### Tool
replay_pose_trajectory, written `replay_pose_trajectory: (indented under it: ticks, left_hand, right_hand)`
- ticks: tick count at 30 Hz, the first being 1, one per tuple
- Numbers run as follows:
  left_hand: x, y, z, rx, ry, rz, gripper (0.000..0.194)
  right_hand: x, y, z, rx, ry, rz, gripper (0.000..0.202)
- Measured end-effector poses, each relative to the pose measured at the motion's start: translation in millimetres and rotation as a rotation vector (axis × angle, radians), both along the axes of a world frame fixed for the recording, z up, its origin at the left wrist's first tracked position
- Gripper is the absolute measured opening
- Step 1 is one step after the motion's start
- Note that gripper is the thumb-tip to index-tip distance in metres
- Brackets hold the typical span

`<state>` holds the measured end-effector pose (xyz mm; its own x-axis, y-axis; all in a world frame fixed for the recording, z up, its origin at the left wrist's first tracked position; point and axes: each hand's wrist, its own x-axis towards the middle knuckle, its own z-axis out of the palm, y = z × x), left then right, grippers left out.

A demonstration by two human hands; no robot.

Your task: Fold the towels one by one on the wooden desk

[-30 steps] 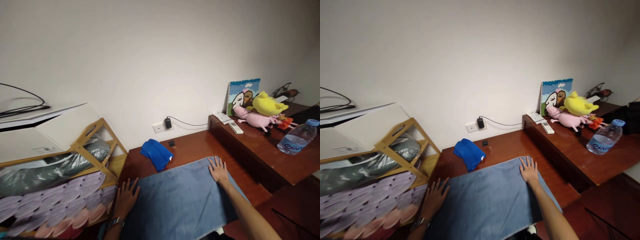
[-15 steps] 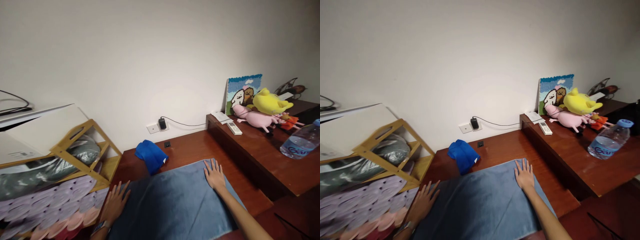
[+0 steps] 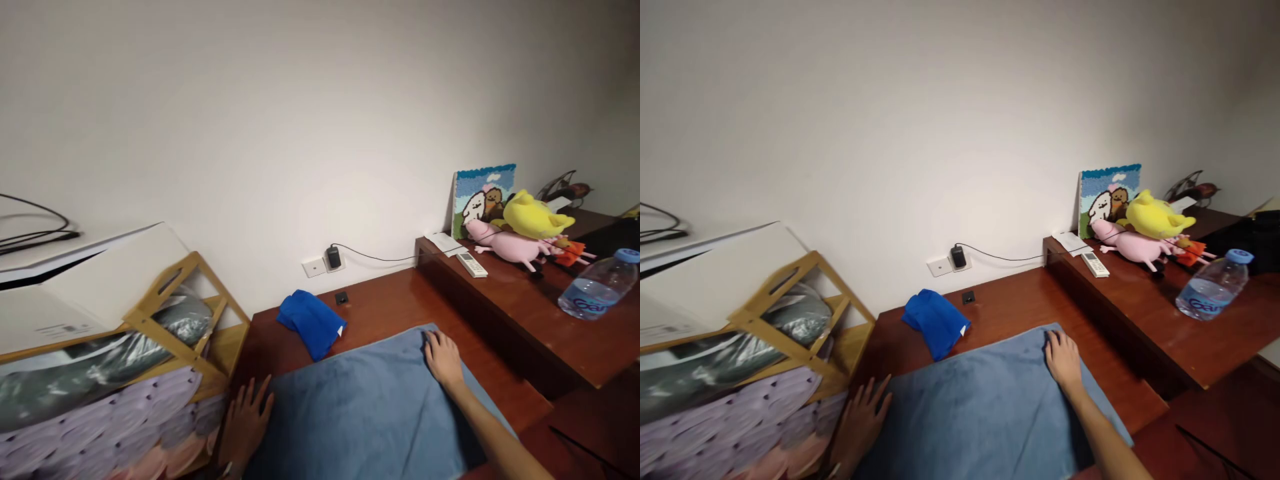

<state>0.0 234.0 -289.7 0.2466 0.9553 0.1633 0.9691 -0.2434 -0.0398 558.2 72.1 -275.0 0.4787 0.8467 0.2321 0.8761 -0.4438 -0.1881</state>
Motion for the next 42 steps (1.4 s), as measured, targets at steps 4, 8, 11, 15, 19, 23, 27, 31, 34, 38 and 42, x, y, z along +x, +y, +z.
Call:
replay_pose_trajectory:
  ticks: [4, 8, 11, 15, 19, 23, 27, 31, 34, 38, 42]
  left_hand:
    - [0, -5, -4.0, 0.043, -0.009, -0.019, 0.06]
    - [4, -10, -0.9, 0.029, -0.023, 0.004, 0.059]
    - [9, -14, 1.9, 0.012, -0.044, 0.028, 0.058]
    - [14, -17, 4.8, 0.034, -0.025, 0.044, 0.058]
    - [18, -20, 7.3, 0.052, 0.02, 0.065, 0.057]
    - [18, -21, 6.3, 0.085, 0.017, 0.085, 0.057]
    - [9, -16, 1.8, 0.1, -0.007, 0.071, 0.061]
    - [-1, -8, 1.5, 0.051, 0.042, -0.008, 0.06]
    - [-3, -5, 5.3, 0.049, 0.095, -0.018, 0.058]
    - [-1, -4, 7.1, 0.051, 0.149, -0.028, 0.052]
    - [5, -6, 8.3, 0.064, 0.156, 0.009, 0.055]
  right_hand:
    - [-5, -7, 2.4, -0.047, 0.064, -0.002, 0.048]
    - [-11, -8, 4.7, -0.109, 0.127, -0.014, 0.045]
    - [-8, -12, 7.3, -0.053, 0.219, -0.074, 0.045]
    - [2, -35, 6.5, 0.147, 0.466, -0.178, 0.05]
    - [1, -65, -6.1, 0.297, 0.364, -0.117, 0.048]
    - [-9, -78, -20.6, 0.272, 0.208, 0.066, 0.041]
    - [-16, -77, -25.0, 0.192, 0.119, 0.078, 0.044]
    - [-23, -74, -21.6, 0.107, 0.077, 0.059, 0.051]
    - [-28, -72, -16.5, 0.073, 0.058, 0.027, 0.051]
    - [-29, -70, -12.6, 0.026, 0.055, 0.032, 0.053]
    - [-23, -69, -14.8, -0.009, 0.042, 0.044, 0.056]
